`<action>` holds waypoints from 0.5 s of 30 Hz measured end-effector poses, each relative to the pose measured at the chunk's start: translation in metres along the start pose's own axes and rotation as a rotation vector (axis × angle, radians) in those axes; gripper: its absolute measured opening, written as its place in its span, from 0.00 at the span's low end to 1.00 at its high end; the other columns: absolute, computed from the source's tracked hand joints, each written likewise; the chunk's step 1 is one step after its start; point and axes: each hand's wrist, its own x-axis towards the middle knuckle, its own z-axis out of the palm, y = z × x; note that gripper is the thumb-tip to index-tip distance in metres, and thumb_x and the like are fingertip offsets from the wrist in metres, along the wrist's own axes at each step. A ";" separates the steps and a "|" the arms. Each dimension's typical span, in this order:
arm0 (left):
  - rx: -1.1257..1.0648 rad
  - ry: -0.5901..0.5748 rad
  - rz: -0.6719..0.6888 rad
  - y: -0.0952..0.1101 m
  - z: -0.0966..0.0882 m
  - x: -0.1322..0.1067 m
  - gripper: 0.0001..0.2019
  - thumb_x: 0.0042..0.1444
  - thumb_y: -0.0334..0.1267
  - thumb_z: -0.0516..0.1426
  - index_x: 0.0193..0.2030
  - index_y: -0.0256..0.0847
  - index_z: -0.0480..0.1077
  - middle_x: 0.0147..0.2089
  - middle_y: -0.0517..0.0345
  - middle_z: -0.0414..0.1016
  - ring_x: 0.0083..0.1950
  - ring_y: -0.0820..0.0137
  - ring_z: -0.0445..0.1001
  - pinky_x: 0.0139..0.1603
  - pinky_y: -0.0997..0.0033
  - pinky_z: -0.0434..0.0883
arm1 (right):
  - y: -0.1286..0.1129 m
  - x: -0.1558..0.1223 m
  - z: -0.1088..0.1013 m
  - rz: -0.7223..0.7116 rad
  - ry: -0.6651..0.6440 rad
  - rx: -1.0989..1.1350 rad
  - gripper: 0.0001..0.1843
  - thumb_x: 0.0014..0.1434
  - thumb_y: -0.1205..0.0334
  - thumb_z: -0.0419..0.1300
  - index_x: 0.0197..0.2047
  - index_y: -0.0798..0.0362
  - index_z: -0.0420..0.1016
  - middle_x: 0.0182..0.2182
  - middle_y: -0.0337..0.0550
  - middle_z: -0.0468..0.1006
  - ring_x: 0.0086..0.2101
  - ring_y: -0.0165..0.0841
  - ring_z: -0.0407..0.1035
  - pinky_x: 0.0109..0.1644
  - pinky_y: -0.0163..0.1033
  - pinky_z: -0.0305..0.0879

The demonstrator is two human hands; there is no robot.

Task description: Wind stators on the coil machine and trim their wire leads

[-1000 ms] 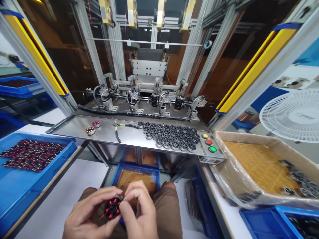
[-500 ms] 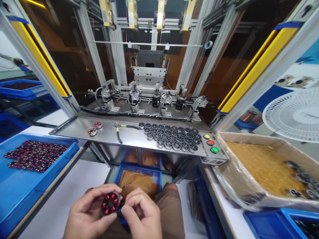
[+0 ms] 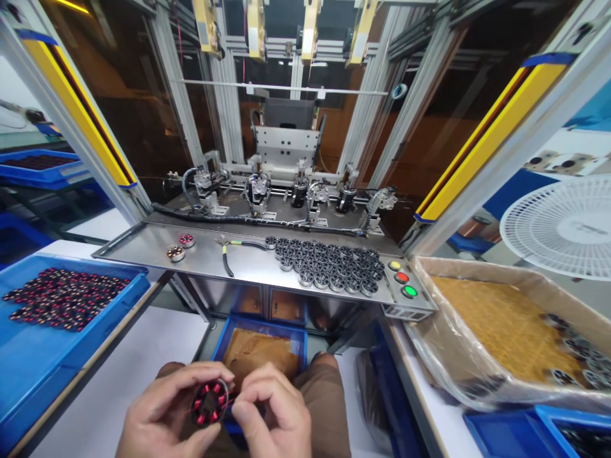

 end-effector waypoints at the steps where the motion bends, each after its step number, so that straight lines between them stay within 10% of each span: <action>1: -0.043 0.003 -0.023 0.001 0.001 0.001 0.26 0.39 0.23 0.66 0.48 0.46 0.75 0.40 0.54 0.84 0.39 0.63 0.83 0.41 0.71 0.80 | -0.001 0.001 -0.001 -0.024 -0.007 -0.003 0.07 0.62 0.60 0.59 0.33 0.52 0.74 0.26 0.42 0.73 0.28 0.33 0.70 0.31 0.37 0.67; 8: -0.283 -0.035 -0.141 0.006 0.001 0.005 0.25 0.41 0.24 0.67 0.47 0.49 0.76 0.39 0.57 0.83 0.39 0.65 0.82 0.42 0.72 0.79 | -0.005 0.016 -0.004 -0.192 -0.095 -0.097 0.06 0.59 0.65 0.61 0.41 0.51 0.77 0.28 0.45 0.75 0.29 0.35 0.70 0.32 0.39 0.70; 15: -0.058 0.001 -0.016 0.007 0.002 0.003 0.27 0.40 0.23 0.66 0.49 0.48 0.74 0.41 0.56 0.84 0.39 0.65 0.82 0.42 0.73 0.79 | 0.000 0.003 0.002 -0.275 -0.013 -0.109 0.11 0.55 0.75 0.61 0.38 0.51 0.76 0.24 0.42 0.74 0.25 0.34 0.68 0.27 0.39 0.68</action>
